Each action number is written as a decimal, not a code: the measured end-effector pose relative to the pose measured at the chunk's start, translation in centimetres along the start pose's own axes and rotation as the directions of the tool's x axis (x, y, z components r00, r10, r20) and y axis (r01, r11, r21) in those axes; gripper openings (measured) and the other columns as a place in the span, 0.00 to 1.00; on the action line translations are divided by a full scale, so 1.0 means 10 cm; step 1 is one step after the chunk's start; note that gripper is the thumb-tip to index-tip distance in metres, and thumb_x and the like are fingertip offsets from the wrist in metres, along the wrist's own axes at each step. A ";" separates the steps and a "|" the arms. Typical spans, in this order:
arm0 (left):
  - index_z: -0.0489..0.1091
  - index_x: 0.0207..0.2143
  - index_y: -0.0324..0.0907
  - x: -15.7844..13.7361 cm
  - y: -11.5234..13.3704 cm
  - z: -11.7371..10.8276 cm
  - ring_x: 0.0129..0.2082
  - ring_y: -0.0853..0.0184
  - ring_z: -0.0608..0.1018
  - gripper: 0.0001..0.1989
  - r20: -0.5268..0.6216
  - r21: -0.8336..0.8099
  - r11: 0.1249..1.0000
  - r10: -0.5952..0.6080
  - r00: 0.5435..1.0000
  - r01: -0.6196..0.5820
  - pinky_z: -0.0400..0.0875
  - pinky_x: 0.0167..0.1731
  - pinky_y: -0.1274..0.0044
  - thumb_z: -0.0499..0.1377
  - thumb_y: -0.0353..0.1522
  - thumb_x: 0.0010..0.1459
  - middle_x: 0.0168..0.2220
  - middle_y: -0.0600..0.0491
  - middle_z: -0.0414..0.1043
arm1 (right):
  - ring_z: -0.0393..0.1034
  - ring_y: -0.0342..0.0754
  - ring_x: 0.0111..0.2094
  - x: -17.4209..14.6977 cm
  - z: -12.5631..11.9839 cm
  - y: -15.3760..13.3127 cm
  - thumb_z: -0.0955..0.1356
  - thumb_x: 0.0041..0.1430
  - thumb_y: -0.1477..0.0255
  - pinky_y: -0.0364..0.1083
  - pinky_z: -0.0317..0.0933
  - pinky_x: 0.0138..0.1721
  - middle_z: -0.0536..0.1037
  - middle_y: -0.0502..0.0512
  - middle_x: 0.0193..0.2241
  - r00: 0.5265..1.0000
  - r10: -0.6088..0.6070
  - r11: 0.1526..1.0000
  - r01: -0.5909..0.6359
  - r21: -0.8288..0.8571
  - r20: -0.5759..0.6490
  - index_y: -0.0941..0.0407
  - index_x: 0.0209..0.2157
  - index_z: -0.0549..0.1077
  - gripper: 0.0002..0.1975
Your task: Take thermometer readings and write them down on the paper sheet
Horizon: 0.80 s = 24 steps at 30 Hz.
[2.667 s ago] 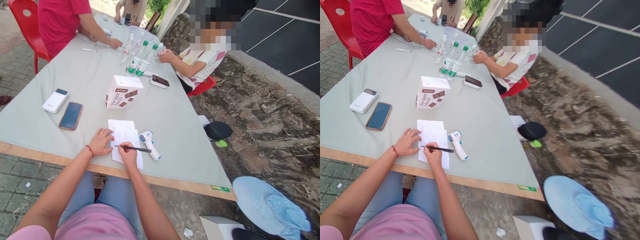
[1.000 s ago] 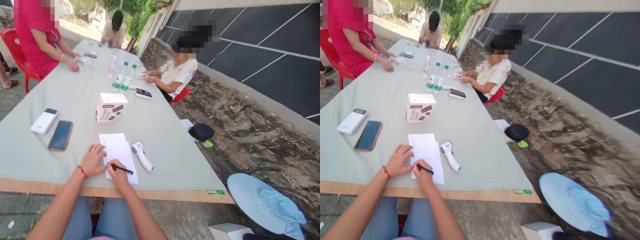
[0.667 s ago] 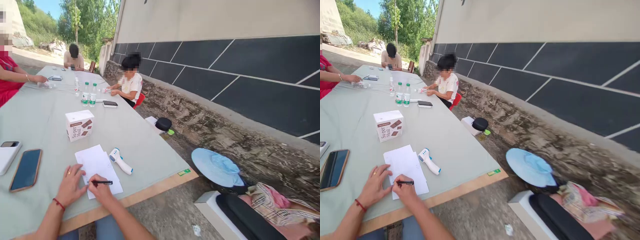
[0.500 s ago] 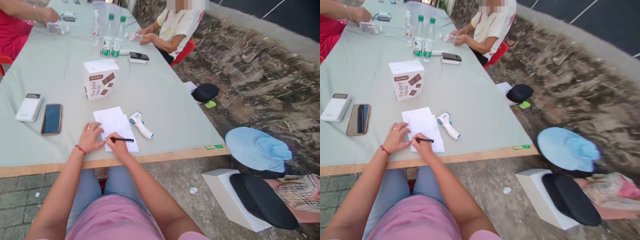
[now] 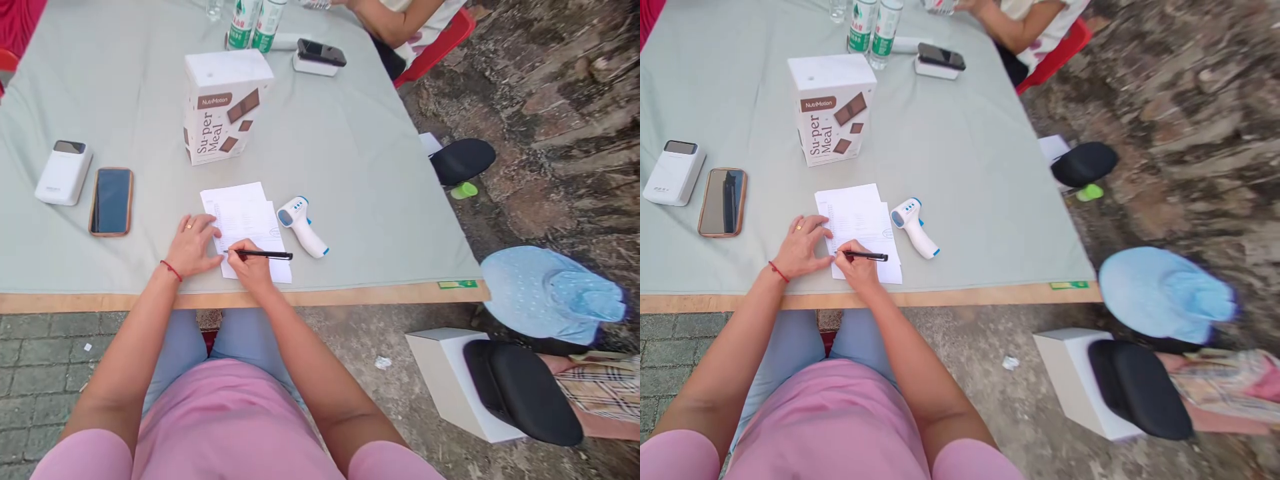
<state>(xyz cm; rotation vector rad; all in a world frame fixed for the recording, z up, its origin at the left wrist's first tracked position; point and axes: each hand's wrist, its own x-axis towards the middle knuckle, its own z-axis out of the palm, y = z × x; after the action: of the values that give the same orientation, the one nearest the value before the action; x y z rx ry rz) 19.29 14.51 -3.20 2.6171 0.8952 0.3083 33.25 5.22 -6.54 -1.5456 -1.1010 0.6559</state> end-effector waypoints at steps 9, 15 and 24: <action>0.68 0.43 0.43 -0.01 0.00 0.02 0.59 0.55 0.66 0.18 -0.036 0.000 1.000 0.015 0.999 -0.015 0.46 0.64 0.58 0.62 0.37 0.49 0.57 0.44 0.65 | 0.59 0.43 0.24 -0.01 -0.02 0.00 0.63 0.49 0.68 0.44 0.57 0.28 0.66 0.45 0.20 0.999 0.021 1.000 -0.022 -0.021 -0.049 0.53 0.24 0.66 0.05; 0.68 0.43 0.42 -0.02 -0.01 0.04 0.59 0.55 0.66 0.18 -0.044 -0.008 1.000 0.018 0.999 -0.019 0.46 0.64 0.58 0.62 0.37 0.49 0.57 0.43 0.65 | 0.59 0.43 0.23 -0.01 -0.02 0.02 0.63 0.49 0.68 0.44 0.57 0.28 0.67 0.45 0.20 1.000 0.012 1.000 -0.012 -0.014 -0.008 0.54 0.24 0.67 0.05; 0.68 0.43 0.42 -0.02 -0.02 0.06 0.59 0.55 0.66 0.18 -0.046 -0.006 1.000 0.017 0.999 -0.018 0.45 0.65 0.58 0.63 0.37 0.49 0.57 0.43 0.65 | 0.61 0.43 0.23 -0.02 -0.02 -0.01 0.63 0.49 0.68 0.44 0.58 0.28 0.68 0.46 0.20 0.999 0.012 1.000 -0.013 -0.004 -0.038 0.54 0.24 0.67 0.05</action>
<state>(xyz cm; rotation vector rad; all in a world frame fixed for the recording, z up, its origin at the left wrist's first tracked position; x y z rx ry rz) 19.20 14.42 -3.82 2.6229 0.8851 0.3766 33.33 4.97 -6.43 -1.5638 -1.0659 0.6305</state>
